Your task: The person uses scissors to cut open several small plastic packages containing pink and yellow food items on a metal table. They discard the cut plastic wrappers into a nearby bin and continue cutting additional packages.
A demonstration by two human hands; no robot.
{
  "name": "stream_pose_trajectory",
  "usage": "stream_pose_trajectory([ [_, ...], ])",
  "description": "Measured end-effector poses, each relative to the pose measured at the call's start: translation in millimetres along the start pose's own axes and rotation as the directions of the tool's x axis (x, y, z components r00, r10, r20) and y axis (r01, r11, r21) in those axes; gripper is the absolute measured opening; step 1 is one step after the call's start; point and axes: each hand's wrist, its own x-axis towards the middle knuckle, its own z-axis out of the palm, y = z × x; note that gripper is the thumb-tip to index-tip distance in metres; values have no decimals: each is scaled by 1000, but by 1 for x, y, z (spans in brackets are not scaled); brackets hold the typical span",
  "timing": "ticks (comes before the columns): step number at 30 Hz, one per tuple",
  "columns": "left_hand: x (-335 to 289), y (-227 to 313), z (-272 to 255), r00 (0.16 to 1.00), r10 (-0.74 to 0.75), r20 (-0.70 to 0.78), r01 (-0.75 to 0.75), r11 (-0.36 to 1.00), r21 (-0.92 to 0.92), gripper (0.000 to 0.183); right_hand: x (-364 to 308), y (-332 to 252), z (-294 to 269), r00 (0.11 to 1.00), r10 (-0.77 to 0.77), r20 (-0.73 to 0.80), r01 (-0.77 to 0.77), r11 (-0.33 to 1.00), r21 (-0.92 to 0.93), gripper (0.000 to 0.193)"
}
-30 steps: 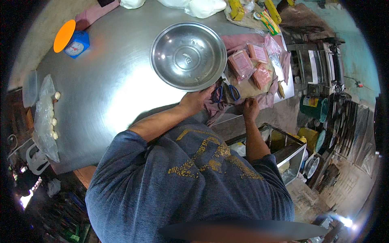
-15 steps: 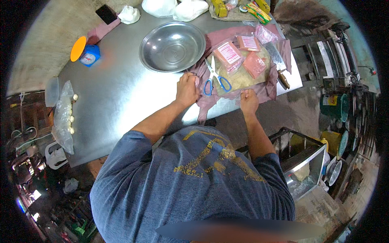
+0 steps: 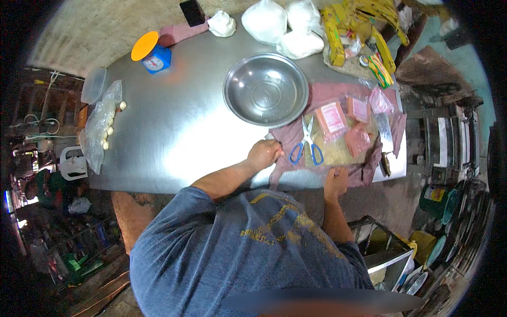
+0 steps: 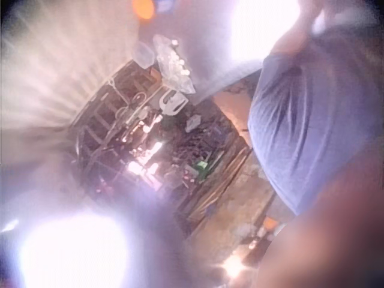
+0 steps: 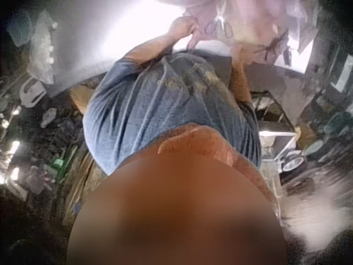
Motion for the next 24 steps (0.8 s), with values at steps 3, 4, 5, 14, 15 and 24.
stream_pose_trajectory([
  [3, 4, 12, -39, 993, 115, -16, -116, 993, -13, 15, -1, -6, 5, 997, 72, -20, -74, 991, -113, 30],
  [4, 3, 16, -58, 992, 117, -50, -122, 986, -111, 13, -1, -8, 7, 996, 79, -36, -84, 983, -166, 32],
  [5, -5, 19, -82, 997, 79, -3, -78, 975, -209, 12, 0, -10, 8, 994, 102, -32, -106, 978, -182, 35],
  [14, 216, -295, -322, 613, -160, -774, 387, 914, 117, 67, -9, -9, 17, 954, 297, 45, -282, 937, -204, 46],
  [15, 240, -328, -330, 559, -165, -812, 456, 880, 135, 78, -9, -2, 20, 948, 317, 28, -303, 927, -222, 48],
  [24, 354, -449, -341, 330, -167, -929, 584, 809, 62, 101, -28, 63, 46, 970, 85, -227, -151, 943, -297, 58],
])
